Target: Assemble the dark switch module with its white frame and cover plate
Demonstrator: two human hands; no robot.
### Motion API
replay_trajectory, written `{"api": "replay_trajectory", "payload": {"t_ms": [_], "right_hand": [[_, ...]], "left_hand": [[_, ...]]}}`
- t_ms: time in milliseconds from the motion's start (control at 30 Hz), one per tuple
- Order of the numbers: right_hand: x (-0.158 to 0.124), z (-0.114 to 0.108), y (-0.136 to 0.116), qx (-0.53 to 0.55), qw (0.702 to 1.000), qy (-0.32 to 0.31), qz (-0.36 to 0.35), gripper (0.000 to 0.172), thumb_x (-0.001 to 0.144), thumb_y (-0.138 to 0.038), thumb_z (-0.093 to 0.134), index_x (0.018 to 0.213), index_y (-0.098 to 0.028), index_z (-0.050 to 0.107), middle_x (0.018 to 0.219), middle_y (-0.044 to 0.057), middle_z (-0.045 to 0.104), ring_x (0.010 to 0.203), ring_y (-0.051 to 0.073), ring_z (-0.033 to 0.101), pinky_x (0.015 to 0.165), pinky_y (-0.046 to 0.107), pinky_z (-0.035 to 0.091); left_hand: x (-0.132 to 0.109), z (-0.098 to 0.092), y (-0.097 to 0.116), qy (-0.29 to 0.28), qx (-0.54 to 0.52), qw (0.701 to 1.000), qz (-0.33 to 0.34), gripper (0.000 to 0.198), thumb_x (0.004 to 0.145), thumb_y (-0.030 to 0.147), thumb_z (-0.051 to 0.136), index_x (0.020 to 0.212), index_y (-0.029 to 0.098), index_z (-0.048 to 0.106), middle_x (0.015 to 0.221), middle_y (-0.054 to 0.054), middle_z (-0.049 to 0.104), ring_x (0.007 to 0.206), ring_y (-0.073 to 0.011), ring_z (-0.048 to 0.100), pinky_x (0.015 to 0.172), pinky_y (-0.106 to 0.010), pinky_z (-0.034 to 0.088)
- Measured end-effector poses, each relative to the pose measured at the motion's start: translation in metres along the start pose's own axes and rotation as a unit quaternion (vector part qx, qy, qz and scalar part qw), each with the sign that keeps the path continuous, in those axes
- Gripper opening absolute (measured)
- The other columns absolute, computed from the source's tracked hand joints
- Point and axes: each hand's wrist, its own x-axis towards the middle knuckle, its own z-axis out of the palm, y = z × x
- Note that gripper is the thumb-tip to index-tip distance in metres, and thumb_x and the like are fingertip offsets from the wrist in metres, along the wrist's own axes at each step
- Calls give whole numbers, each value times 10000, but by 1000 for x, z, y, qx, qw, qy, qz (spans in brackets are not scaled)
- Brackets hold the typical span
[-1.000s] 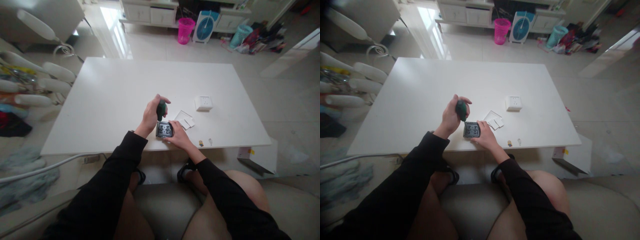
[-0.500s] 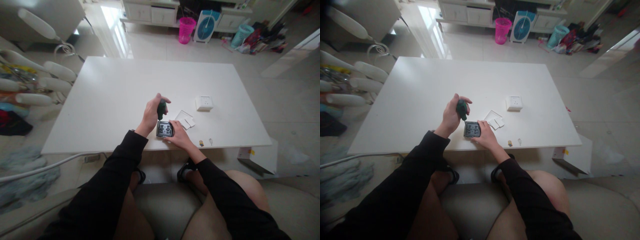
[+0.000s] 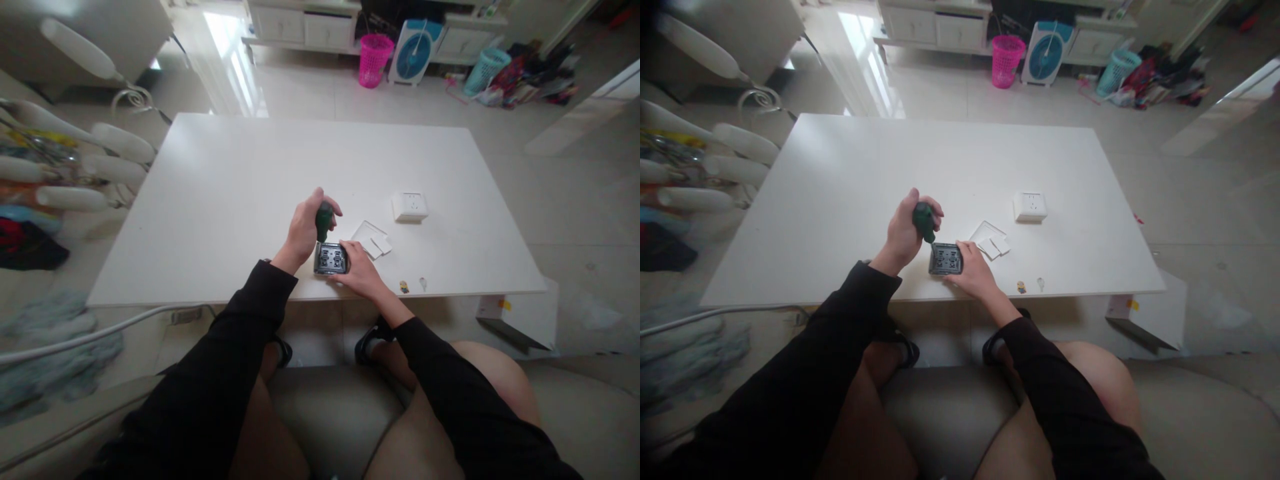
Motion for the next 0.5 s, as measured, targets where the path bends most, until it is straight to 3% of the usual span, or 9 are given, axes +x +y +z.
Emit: {"api": "replay_trajectory", "payload": {"t_ms": [133,367,500], "right_hand": [[0,0,0,-1,1000,1,0,907,681,-318,915,1485,-245,502,1388,120,544,1340,334,550,1217,562,422],[0,-2,-2,-1,1000,-3,0,897,690,-315,910,1483,-224,501,1394,133,542,1347,335,542,1213,547,427],[0,-2,-2,2,1000,-8,2,900,686,-309,907,1483,-216,499,1392,133,535,1349,334,536,1208,536,435]], "left_hand": [[-2,1,3,-7,-1,1000,-16,587,951,794,459,827,236,594,572,29,547,514,-132,559,510,-274,443],[-5,1,1,-47,-28,998,27,582,847,755,675,681,213,546,595,31,542,498,-89,503,482,-257,378],[-5,5,5,-53,-4,999,6,673,887,831,545,635,207,564,534,11,539,469,-99,514,471,-274,378]]}}
